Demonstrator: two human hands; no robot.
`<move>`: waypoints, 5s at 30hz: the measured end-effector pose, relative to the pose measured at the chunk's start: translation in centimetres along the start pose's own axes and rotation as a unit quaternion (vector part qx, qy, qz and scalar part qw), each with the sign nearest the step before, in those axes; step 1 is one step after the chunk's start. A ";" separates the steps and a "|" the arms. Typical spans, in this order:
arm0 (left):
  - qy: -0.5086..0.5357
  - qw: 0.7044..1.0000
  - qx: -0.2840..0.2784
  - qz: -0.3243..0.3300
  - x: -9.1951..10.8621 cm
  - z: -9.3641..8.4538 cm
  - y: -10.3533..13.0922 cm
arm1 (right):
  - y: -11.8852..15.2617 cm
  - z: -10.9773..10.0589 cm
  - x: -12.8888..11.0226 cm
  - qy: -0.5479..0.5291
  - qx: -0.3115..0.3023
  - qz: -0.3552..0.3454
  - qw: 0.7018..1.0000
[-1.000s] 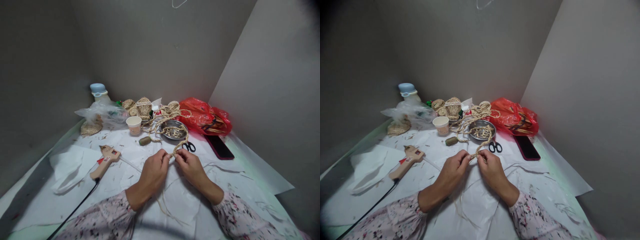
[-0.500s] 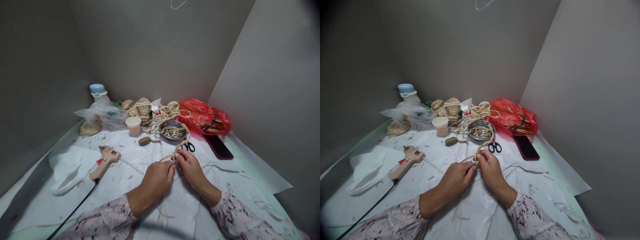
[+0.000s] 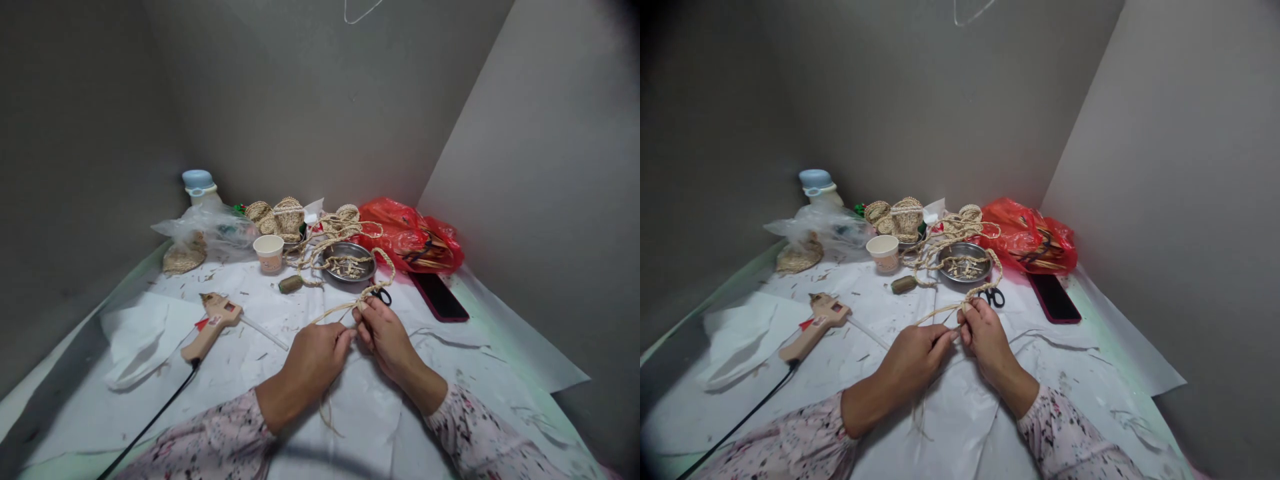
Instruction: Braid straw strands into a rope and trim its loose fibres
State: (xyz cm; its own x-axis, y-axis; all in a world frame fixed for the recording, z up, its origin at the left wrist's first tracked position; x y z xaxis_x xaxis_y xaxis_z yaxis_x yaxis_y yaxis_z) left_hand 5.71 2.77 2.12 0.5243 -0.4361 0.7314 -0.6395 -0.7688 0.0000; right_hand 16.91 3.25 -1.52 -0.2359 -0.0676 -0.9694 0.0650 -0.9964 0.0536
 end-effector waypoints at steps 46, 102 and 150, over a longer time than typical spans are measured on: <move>0.337 0.937 0.030 -0.087 -4.9 -0.1 -1.5 | 1.8 1.9 -0.9 0.184 0.004 0.058 0.981; 0.332 0.941 -0.063 0.007 -2.9 1.3 -2.1 | -0.1 2.5 -0.1 0.099 -0.138 0.056 0.984; -0.197 0.979 -0.035 -0.033 0.3 1.1 0.1 | 0.4 0.2 -0.5 0.115 0.010 -0.031 0.993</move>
State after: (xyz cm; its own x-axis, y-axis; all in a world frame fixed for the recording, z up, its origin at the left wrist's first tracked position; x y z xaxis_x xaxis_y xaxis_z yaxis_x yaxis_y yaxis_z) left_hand 6.44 2.03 1.57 0.7330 -0.5440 0.4084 -0.6270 -0.7732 0.0955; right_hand 16.85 2.91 -0.98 -0.0116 0.0045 -0.9999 0.0366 -0.9993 -0.0049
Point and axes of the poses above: each hand's wrist, its own y-axis away from the middle knuckle, its own z-axis out of the palm, x = y × z, the point moved 9 cm from there along -y, towards the middle knuckle, and after that the axes turned 11 degrees about -x, right-handed, at the moved point
